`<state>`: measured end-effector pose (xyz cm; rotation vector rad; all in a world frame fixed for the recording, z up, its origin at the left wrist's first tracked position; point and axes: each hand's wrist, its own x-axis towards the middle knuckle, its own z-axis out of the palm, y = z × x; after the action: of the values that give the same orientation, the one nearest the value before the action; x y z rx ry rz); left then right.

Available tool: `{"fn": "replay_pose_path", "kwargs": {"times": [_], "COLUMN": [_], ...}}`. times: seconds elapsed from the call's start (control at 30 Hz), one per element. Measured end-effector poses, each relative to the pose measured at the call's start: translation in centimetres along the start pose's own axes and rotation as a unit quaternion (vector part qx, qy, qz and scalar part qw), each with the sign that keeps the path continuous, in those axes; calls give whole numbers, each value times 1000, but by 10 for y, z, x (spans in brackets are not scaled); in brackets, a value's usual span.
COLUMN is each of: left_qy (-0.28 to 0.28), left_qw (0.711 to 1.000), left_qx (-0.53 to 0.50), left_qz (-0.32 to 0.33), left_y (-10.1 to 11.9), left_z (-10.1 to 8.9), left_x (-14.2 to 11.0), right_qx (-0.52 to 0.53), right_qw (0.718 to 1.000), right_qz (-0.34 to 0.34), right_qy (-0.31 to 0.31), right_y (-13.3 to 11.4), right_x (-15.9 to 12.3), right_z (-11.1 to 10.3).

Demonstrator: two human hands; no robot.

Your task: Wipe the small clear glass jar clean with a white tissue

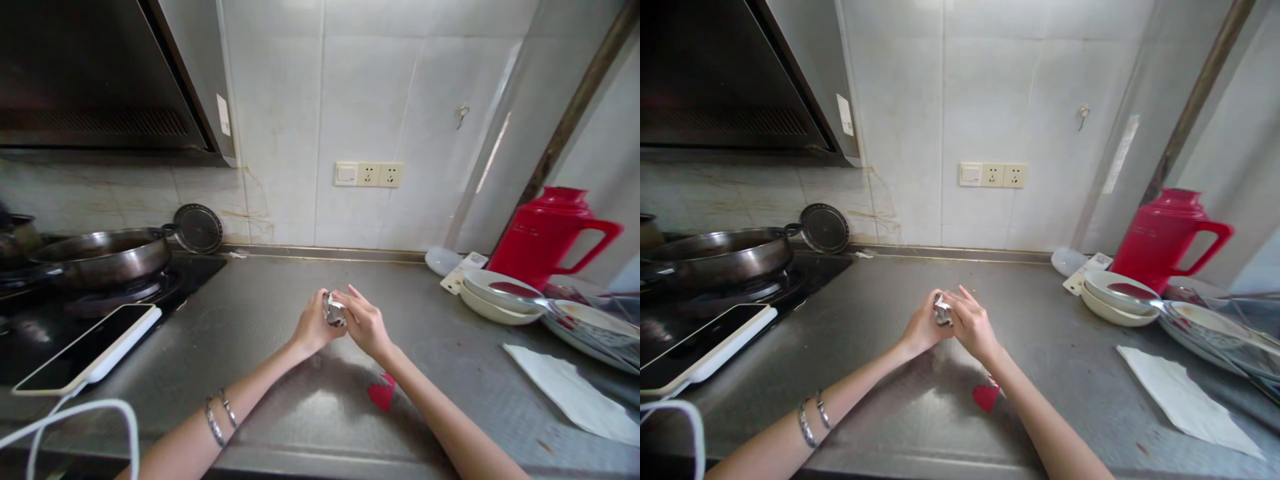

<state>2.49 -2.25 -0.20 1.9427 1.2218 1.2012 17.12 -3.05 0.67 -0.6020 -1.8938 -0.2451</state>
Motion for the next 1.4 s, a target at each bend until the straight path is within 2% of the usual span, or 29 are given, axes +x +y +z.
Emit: {"fn": "replay_pose_path", "kwargs": {"times": [0.07, 0.13, 0.37, 0.57, 0.73, 0.93, 1.07, 1.27, 1.4], "left_qy": [0, 0, -6, -15, -12, -24, -42, -71, -43], "left_qw": [999, 997, 999, 1000, 998, 999, 998, 995, 997], "left_qx": [46, 74, 35, 20, 59, 3, -48, -66, -67], "left_qz": [8, 13, 17, 6, 25, 47, 23, -7, -17], "left_y": [-4, -7, -7, -9, 0, 4, 2, 2, 6], "left_z": [1, 1, -4, -4, 1, 1, -1, -5, 1], "left_x": [0, 0, 0, -2, -6, -5, -3, -1, -1], "right_qx": [12, 15, -18, -33, -50, -37, -30, -39, -43], "right_qw": [999, 999, 995, 988, 990, 993, 993, 987, 993], "right_qz": [40, 48, -74, -126, -113, -101, -109, -128, -93], "right_qy": [13, 12, -58, -82, -74, -49, -45, -89, -51], "right_y": [0, -1, -9, -6, 8, 6, -5, -10, 0], "right_x": [0, 0, -5, -3, -5, -10, -11, -9, -6], "right_z": [2, 4, -1, -7, -11, -9, -6, -9, -14]}}
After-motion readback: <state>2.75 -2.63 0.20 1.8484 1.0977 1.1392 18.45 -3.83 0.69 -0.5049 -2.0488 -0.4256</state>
